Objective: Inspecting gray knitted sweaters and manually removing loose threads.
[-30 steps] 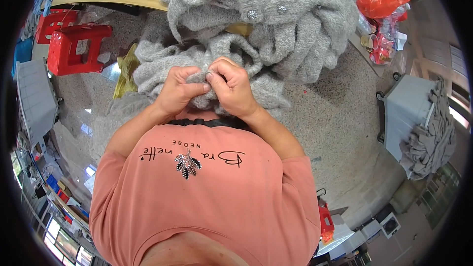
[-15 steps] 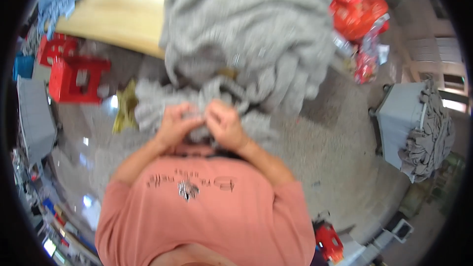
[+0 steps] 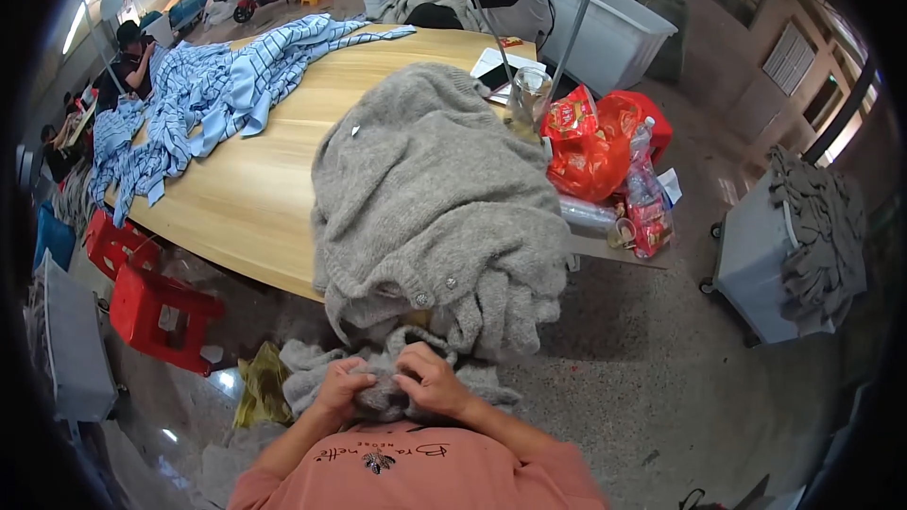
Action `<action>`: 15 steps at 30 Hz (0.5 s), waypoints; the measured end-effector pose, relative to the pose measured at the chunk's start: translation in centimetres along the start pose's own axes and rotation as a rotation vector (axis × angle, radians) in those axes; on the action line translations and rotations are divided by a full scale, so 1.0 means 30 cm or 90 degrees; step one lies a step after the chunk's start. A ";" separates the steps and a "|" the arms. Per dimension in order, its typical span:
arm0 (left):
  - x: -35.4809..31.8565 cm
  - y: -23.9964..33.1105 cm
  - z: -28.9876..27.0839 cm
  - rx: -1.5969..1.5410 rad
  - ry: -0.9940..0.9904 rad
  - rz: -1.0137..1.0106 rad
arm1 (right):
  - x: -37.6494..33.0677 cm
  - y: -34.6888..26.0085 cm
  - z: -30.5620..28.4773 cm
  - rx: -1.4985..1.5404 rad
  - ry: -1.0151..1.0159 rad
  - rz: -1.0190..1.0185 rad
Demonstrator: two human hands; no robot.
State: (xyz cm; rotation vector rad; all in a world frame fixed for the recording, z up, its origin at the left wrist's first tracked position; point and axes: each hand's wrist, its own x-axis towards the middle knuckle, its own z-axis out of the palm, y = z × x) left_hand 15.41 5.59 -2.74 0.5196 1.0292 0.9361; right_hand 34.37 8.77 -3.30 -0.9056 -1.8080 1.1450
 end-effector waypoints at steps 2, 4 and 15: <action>-0.003 0.004 -0.013 -0.093 0.016 -0.008 | -0.019 0.009 -0.048 -0.054 -0.006 -0.002; -0.002 0.013 -0.031 -0.127 0.050 0.035 | -0.038 0.032 -0.096 -0.081 -0.141 0.084; -0.008 0.075 -0.024 -0.150 0.074 0.098 | -0.078 0.001 -0.138 -0.094 0.123 0.117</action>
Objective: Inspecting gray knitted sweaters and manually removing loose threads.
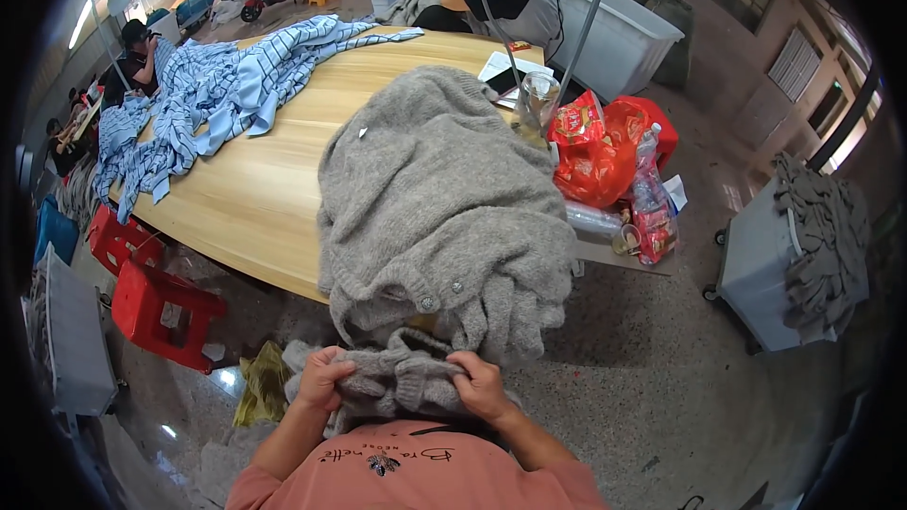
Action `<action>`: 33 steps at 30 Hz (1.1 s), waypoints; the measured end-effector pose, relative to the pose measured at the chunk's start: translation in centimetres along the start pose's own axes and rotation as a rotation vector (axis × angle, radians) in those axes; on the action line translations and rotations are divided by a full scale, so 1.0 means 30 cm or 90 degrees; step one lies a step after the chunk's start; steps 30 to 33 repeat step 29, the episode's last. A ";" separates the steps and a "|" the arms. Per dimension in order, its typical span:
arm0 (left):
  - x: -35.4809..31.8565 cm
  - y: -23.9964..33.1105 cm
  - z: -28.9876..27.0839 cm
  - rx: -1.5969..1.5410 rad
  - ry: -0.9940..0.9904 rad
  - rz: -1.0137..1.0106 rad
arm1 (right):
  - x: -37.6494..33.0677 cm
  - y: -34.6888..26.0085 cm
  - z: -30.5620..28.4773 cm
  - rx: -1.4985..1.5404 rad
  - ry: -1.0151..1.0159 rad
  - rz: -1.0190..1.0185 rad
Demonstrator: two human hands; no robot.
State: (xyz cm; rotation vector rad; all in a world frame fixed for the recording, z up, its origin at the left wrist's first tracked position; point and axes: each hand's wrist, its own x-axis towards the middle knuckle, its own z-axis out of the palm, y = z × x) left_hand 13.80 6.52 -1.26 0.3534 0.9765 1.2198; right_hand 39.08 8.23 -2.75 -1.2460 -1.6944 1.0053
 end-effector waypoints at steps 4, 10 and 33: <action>-0.016 0.023 0.064 0.160 -0.057 0.049 | 0.029 -0.088 -0.020 -0.049 0.000 -0.294; -0.004 -0.042 0.134 0.369 -0.169 0.033 | 0.065 -0.169 0.056 -0.010 -0.172 -0.475; -0.012 -0.071 0.033 0.220 -0.216 -0.058 | 0.067 -0.125 0.109 -0.178 -0.132 -0.478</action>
